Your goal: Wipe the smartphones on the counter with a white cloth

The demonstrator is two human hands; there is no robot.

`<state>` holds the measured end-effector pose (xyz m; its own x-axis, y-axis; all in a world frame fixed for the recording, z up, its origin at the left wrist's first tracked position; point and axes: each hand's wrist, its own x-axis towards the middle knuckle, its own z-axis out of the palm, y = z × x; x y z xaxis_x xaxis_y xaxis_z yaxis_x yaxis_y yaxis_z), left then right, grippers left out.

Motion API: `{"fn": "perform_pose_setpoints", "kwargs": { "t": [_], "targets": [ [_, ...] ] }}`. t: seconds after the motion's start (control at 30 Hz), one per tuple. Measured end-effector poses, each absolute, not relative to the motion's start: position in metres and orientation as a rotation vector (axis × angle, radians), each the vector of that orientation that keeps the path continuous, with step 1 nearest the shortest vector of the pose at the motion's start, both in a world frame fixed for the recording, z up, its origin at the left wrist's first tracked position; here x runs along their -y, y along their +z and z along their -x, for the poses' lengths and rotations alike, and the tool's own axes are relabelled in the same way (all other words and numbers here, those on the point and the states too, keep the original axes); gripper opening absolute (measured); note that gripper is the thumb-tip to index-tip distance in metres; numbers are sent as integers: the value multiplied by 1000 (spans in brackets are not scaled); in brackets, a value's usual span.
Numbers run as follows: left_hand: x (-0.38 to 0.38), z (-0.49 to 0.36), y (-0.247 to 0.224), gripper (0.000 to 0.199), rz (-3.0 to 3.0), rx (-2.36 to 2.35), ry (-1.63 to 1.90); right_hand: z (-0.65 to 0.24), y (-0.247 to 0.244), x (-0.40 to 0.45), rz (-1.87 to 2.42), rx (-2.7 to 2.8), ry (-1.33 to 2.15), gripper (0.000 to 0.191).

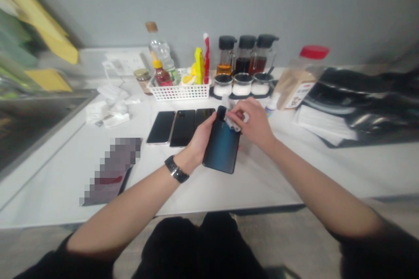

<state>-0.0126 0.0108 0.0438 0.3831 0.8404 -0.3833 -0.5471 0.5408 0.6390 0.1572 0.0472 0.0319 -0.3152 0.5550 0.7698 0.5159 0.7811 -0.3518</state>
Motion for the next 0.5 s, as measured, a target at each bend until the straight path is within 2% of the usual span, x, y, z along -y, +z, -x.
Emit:
{"fn": "perform_pose_setpoints", "kwargs": {
  "t": [0.07,0.27,0.37,0.43,0.5],
  "targets": [
    [-8,10,46,36,-465,-773,879,-161,34,-51,892,1884,70,24],
    [-12,6,44,38,-450,-776,983,-152,33,-36,502,2211,50,19],
    [-11,7,44,37,-472,-762,954,-161,34,-47,797,2035,-14,13],
    [-10,8,43,39,-488,-755,910,-166,34,-55,949,1909,-47,16],
    [-13,9,41,40,-473,-739,957,-165,33,-53,897,1943,-49,22]
  ]
}}
